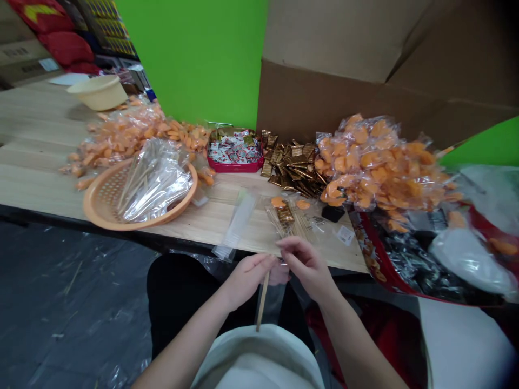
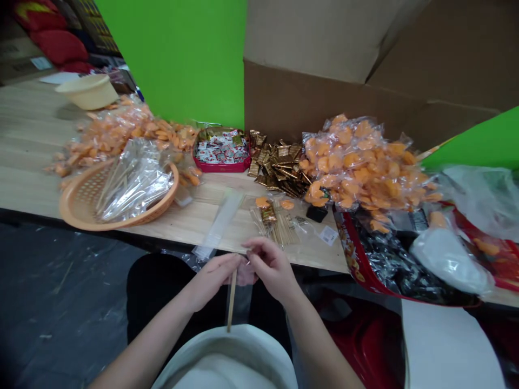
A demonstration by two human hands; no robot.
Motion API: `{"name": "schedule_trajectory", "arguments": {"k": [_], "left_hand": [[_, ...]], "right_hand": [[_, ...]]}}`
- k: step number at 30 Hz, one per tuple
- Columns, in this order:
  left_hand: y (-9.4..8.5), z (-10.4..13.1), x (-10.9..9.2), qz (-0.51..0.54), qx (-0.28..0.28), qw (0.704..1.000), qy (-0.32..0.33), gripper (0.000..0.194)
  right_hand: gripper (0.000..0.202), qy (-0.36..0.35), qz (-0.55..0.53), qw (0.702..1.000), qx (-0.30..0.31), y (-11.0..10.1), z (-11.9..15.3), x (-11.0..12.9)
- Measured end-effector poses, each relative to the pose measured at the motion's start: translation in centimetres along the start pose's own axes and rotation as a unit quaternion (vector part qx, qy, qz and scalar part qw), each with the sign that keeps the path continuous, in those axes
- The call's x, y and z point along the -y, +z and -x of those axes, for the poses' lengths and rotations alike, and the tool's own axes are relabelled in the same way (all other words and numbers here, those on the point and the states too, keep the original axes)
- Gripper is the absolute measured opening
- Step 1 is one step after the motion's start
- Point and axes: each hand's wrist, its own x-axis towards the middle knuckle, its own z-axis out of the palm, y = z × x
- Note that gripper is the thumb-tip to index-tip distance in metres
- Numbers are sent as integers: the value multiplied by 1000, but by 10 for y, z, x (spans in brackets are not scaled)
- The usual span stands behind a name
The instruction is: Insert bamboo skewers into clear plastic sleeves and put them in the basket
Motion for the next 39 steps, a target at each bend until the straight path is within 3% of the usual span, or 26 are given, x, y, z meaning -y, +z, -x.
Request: {"name": "schedule_trajectory", "arguments": {"k": [5, 12, 17, 20, 23, 26, 28, 33, 35, 37, 38, 39], "left_hand": [[-4, -1, -3, 36, 51, 997, -37, 40], [-9, -4, 2, 128, 111, 984, -51, 52], [-8, -3, 0, 52, 58, 996, -33, 42], [-5, -2, -2, 33, 43, 998, -32, 38], [-5, -2, -3, 24, 29, 998, -44, 39], [-6, -4, -3, 13, 11, 999, -44, 39], [-5, -4, 2, 11, 12, 999, -44, 39], [-8, 8, 26, -3, 40, 996, -76, 34], [-22, 16, 26, -59, -3, 996, -70, 30], [-48, 25, 6, -177, -105, 978, -18, 27], [-65, 31, -11, -252, -176, 951, 28, 26], [-85, 36, -33, -335, -254, 904, 74, 26]], "right_hand": [[30, -122, 111, 986, 37, -10, 0, 2], [35, -207, 284, 936, 20, -14, 3, 3], [38, -237, 330, 914, 25, -14, 3, 2], [39, -196, 300, 933, 24, -20, 5, 3], [37, -61, 201, 978, -14, -27, 5, 1], [36, 59, 106, 993, -9, -26, 1, -1], [31, 71, 101, 992, 2, -19, -2, 0], [26, 53, 136, 989, -39, -8, -9, 0], [25, 61, 161, 984, -36, -17, -5, -10], [28, 101, 190, 976, -41, -34, 6, -32], [30, 131, 210, 968, -36, -44, 16, -46], [33, 165, 239, 957, -23, -54, 27, -61]]}}
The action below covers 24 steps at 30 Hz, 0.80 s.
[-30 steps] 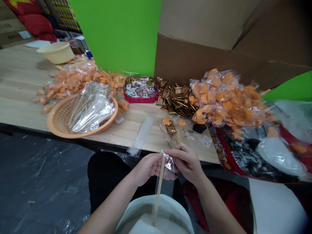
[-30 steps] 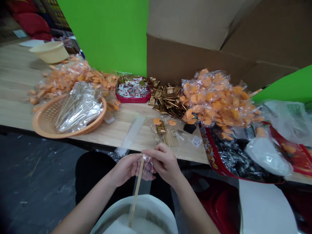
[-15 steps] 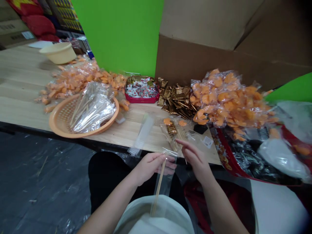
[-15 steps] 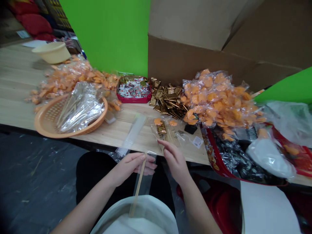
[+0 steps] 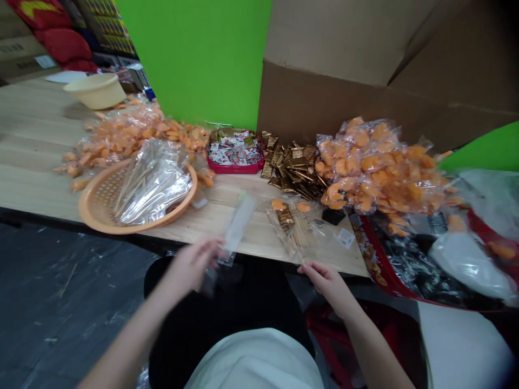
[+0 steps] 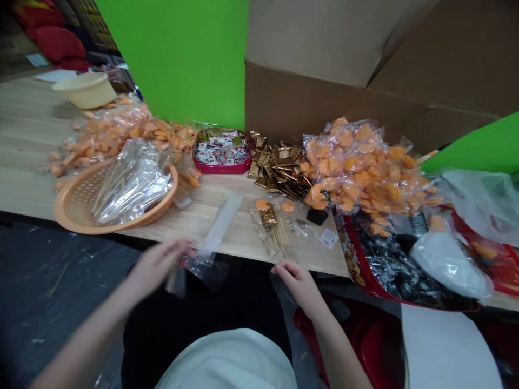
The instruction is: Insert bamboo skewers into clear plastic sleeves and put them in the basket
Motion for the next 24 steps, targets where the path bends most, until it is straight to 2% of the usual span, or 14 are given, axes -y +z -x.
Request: {"name": "schedule_trajectory", "arguments": {"k": [2, 3, 4, 6, 7, 8, 10, 11, 13, 15, 16, 18, 20, 24], "left_hand": [[-61, -22, -11, -175, -145, 973, 48, 27], [-91, -33, -17, -259, -235, 934, 69, 30], [-117, -44, -22, -345, -282, 892, 73, 32], [-153, -64, -27, -460, -300, 833, 61, 32], [-160, -72, -26, -483, -293, 822, 71, 34], [-159, -80, -23, -487, -305, 813, 99, 39], [-132, -91, -11, -454, -317, 811, 188, 43], [-108, -94, -2, -434, -295, 817, 238, 40], [-49, -97, 21, -403, -207, 835, 313, 31], [13, -94, 46, -415, -132, 838, 329, 29], [39, -92, 58, -425, -99, 845, 309, 30], [76, -87, 79, -437, -57, 857, 268, 34], [91, -84, 94, -441, -51, 863, 242, 38], [84, -83, 100, -416, -32, 878, 234, 39]], "right_hand": [[30, 33, 105, 994, 25, 0, 15, -40], [25, 42, 128, 991, 20, 1, 24, -57], [20, 49, 148, 988, 13, 1, 32, -71], [16, 58, 168, 984, -4, 2, 42, -84], [15, 58, 174, 983, -17, 1, 42, -84], [16, 56, 179, 982, -38, 0, 38, -79], [23, 53, 184, 976, -99, -4, 17, -63], [25, 59, 183, 971, -142, -7, 1, -54], [26, 83, 182, 965, -170, -10, -37, -39], [23, 101, 179, 964, -167, -10, -73, -31], [20, 109, 174, 966, -156, -10, -87, -31], [15, 123, 160, 971, -130, -7, -107, -34], [12, 133, 139, 975, -107, -7, -114, -39], [14, 164, 69, 982, -68, -15, -107, -45]]}}
